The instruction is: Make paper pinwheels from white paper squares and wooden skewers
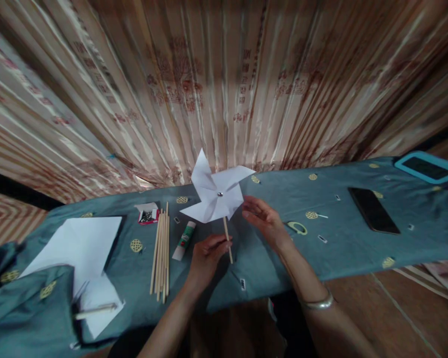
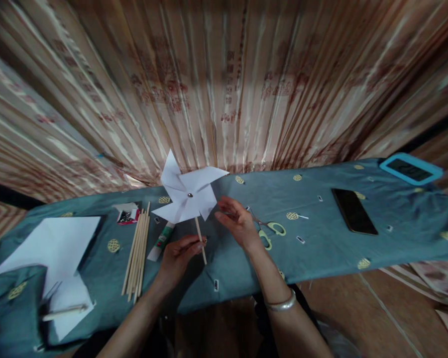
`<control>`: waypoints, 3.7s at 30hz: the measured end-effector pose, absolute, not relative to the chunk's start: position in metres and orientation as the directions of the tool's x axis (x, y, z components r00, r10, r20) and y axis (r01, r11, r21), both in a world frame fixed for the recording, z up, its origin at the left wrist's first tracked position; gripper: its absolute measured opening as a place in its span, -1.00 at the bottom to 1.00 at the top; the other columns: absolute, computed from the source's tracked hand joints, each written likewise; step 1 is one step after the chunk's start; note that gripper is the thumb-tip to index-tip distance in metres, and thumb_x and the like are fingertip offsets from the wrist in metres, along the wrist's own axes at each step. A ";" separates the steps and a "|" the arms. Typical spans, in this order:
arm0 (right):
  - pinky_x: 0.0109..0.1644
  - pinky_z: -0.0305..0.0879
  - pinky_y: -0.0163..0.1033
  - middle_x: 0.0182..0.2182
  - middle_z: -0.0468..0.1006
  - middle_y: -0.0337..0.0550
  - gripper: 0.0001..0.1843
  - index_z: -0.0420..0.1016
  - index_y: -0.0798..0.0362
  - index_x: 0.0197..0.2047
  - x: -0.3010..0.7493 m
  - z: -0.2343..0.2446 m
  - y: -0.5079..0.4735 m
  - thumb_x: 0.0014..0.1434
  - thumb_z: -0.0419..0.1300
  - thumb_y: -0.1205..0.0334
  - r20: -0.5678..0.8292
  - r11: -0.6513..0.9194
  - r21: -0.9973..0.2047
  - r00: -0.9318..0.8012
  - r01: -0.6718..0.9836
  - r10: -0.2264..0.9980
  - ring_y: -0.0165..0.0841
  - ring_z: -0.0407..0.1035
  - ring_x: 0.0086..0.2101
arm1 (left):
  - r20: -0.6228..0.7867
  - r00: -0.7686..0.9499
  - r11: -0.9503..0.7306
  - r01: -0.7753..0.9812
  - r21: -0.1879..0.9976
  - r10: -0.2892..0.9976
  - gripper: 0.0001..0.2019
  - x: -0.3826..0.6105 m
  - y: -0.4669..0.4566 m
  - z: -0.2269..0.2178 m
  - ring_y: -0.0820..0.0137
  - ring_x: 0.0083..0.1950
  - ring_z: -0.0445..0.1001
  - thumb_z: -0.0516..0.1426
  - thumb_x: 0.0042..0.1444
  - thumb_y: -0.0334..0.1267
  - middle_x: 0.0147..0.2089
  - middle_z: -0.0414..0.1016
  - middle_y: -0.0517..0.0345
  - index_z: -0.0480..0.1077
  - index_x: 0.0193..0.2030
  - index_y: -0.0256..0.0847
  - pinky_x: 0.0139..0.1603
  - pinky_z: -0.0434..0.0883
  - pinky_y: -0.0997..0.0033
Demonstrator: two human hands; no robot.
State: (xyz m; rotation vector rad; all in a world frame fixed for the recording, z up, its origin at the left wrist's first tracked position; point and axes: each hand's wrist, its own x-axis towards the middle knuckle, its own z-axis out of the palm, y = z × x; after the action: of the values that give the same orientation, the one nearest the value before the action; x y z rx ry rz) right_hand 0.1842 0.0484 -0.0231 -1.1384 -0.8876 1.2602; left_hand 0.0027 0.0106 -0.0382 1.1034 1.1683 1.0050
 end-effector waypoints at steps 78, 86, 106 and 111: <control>-0.47 0.24 -0.27 -0.65 0.52 -0.22 -0.61 0.59 0.00 -0.62 0.144 -0.005 0.025 -0.07 0.38 -0.15 -0.021 -0.027 -0.996 -0.078 -0.087 0.997 -0.40 0.31 -0.58 | -0.145 0.091 0.151 -0.064 0.987 0.985 -0.75 0.000 0.009 -0.041 0.18 -0.12 0.57 0.27 -0.06 -0.14 -0.19 0.66 -0.01 0.63 -0.26 -0.20 0.03 0.44 0.20; -0.53 0.11 -0.29 -0.67 0.48 -0.20 -0.56 0.56 0.00 -0.63 0.199 0.007 0.037 -0.19 0.43 -0.22 0.030 0.078 -0.989 0.336 -0.129 0.941 -0.45 0.21 -0.62 | -0.177 0.105 0.186 -0.085 0.979 0.979 -0.74 -0.004 0.003 -0.045 0.12 -0.11 0.58 0.32 -0.12 -0.13 -0.18 0.67 -0.01 0.64 -0.28 -0.19 0.01 0.47 0.11; -0.28 0.34 -0.21 -0.46 0.63 -0.21 -0.75 0.67 -0.03 -0.40 0.201 0.027 0.067 -0.04 0.38 -0.02 0.220 0.211 -0.975 0.262 0.063 0.940 -0.33 0.42 -0.41 | -0.239 0.123 0.251 -0.093 0.963 0.963 -0.75 -0.010 -0.005 -0.029 0.15 -0.12 0.59 0.36 -0.17 -0.17 -0.19 0.67 -0.03 0.64 -0.32 -0.22 -0.04 0.51 0.18; -0.43 0.21 -0.28 -0.54 0.57 -0.25 -0.75 0.66 -0.01 -0.47 0.200 0.025 0.067 -0.14 0.43 -0.01 0.145 0.142 -0.989 0.180 0.028 0.973 -0.39 0.33 -0.50 | -0.201 0.113 0.211 -0.080 0.974 0.973 -0.76 -0.012 -0.004 -0.030 0.14 -0.15 0.58 0.34 -0.12 -0.16 -0.21 0.66 -0.03 0.63 -0.30 -0.23 -0.08 0.49 0.19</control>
State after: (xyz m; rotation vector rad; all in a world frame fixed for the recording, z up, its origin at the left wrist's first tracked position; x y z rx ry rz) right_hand 0.1996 0.0667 0.0252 -1.1943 -1.1497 0.9636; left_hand -0.0116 -0.0041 -0.0304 1.0389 1.1584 1.0235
